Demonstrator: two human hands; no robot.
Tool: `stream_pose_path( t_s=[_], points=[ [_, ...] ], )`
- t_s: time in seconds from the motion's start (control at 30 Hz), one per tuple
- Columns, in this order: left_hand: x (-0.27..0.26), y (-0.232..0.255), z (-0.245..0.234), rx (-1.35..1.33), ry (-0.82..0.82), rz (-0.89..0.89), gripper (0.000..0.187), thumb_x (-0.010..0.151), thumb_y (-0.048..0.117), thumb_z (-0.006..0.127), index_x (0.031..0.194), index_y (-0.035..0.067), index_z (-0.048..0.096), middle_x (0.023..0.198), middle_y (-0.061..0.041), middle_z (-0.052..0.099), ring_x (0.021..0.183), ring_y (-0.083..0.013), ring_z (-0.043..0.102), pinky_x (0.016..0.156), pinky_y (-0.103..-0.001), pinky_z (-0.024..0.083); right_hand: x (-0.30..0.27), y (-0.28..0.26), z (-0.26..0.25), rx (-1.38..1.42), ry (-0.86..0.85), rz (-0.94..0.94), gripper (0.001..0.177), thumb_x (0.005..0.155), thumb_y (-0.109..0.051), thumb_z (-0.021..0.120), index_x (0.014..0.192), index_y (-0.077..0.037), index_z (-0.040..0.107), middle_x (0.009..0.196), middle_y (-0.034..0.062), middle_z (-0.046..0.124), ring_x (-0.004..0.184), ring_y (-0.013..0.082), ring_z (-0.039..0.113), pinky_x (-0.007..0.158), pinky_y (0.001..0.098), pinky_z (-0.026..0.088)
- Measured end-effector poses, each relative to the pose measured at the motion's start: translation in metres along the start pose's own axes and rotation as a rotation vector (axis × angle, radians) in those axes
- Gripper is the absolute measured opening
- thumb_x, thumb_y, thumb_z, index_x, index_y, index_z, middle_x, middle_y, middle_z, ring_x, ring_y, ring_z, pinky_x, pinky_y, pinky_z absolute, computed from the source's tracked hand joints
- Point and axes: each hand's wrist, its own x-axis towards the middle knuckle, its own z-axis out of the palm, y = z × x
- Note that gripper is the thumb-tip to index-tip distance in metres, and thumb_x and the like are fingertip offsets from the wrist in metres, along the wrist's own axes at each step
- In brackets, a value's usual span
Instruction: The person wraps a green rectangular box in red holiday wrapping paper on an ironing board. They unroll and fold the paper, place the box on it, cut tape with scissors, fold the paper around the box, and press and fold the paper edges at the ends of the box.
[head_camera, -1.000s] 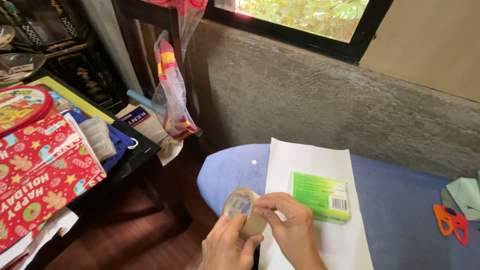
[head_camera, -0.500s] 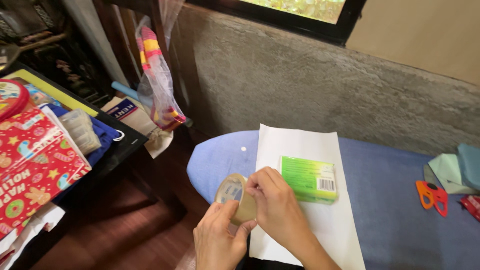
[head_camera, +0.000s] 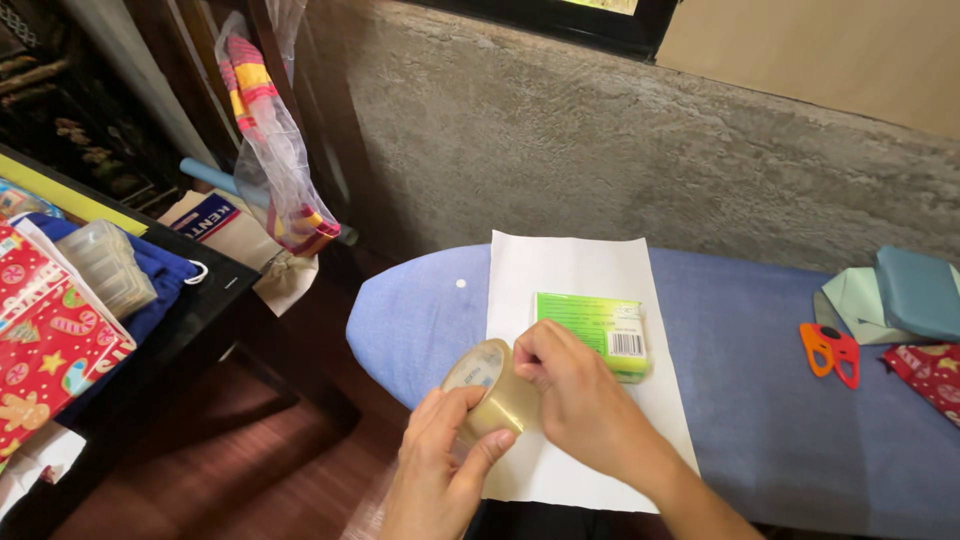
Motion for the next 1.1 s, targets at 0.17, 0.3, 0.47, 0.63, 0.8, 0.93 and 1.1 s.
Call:
stream_pose_path(
  t_s=[0.17, 0.3, 0.47, 0.63, 0.8, 0.93, 1.1],
  points=[
    [0.004, 0.002, 0.000, -0.141, -0.066, -0.133, 0.042, 0.080, 0.027, 0.081, 0.113, 0.004, 0.069, 0.098, -0.010, 0.073, 0.092, -0.0248, 0.072, 0.081, -0.038, 0.055, 0.003, 0.011, -0.016, 0.278, -0.084, 0.131, 0.010, 0.097, -0.005, 0.059, 0.105, -0.003, 0.065, 0.087, 0.0054, 0.071, 0.084, 0.0154, 0.068, 0.078, 0.0296, 0.055],
    [0.007, 0.000, 0.000, -0.217, -0.085, 0.046, 0.038, 0.087, 0.021, 0.078, 0.116, -0.001, 0.069, 0.101, -0.013, 0.083, 0.103, -0.0263, 0.080, 0.121, -0.048, 0.029, 0.003, 0.018, -0.021, 0.469, -0.134, 0.174, 0.027, 0.096, -0.008, 0.060, 0.122, -0.007, 0.069, 0.095, 0.0018, 0.070, 0.091, 0.0100, 0.066, 0.084, 0.0273, 0.056],
    [0.007, 0.000, 0.002, -0.210, -0.137, -0.047, 0.039, 0.083, 0.024, 0.079, 0.115, 0.002, 0.070, 0.098, -0.012, 0.084, 0.103, -0.0260, 0.080, 0.124, -0.052, 0.022, 0.003, 0.021, -0.018, 0.345, -0.051, 0.046, 0.020, 0.085, -0.005, 0.074, 0.105, -0.004, 0.078, 0.092, 0.0026, 0.075, 0.086, 0.0124, 0.071, 0.078, 0.0285, 0.057],
    [0.012, 0.001, 0.006, -0.212, -0.135, 0.020, 0.041, 0.081, 0.023, 0.083, 0.112, 0.000, 0.071, 0.096, -0.013, 0.083, 0.096, -0.0268, 0.081, 0.107, -0.048, 0.040, 0.001, 0.014, -0.017, 0.197, 0.046, 0.104, 0.004, 0.085, -0.004, 0.073, 0.088, -0.002, 0.073, 0.081, 0.0038, 0.074, 0.077, 0.0149, 0.071, 0.070, 0.0297, 0.057],
    [0.010, 0.005, 0.013, -0.297, -0.147, 0.055, 0.040, 0.087, 0.020, 0.079, 0.119, -0.002, 0.071, 0.099, -0.015, 0.082, 0.092, -0.0247, 0.081, 0.080, -0.036, 0.060, 0.001, 0.008, -0.020, 0.031, 0.044, 0.048, 0.002, 0.088, -0.003, 0.065, 0.090, -0.002, 0.064, 0.083, 0.0078, 0.073, 0.076, 0.0219, 0.073, 0.068, 0.0329, 0.056],
    [0.010, 0.003, 0.024, -0.077, -0.022, -0.108, 0.047, 0.080, 0.025, 0.081, 0.120, 0.003, 0.071, 0.086, -0.015, 0.079, 0.076, -0.0257, 0.080, 0.061, -0.037, 0.060, 0.001, 0.009, -0.020, 0.041, -0.044, 0.047, 0.003, 0.094, -0.003, 0.060, 0.095, -0.001, 0.059, 0.096, 0.0087, 0.078, 0.085, 0.0273, 0.076, 0.072, 0.0362, 0.058],
    [0.012, 0.000, 0.038, 0.165, 0.233, 0.177, 0.044, 0.080, 0.022, 0.082, 0.114, -0.003, 0.069, 0.086, -0.020, 0.076, 0.076, -0.0357, 0.074, 0.066, -0.040, 0.056, -0.005, 0.004, -0.013, 0.065, 0.020, -0.105, 0.012, 0.088, 0.003, 0.059, 0.099, 0.001, 0.055, 0.110, 0.0125, 0.076, 0.097, 0.0299, 0.077, 0.082, 0.0364, 0.062]
  ],
)
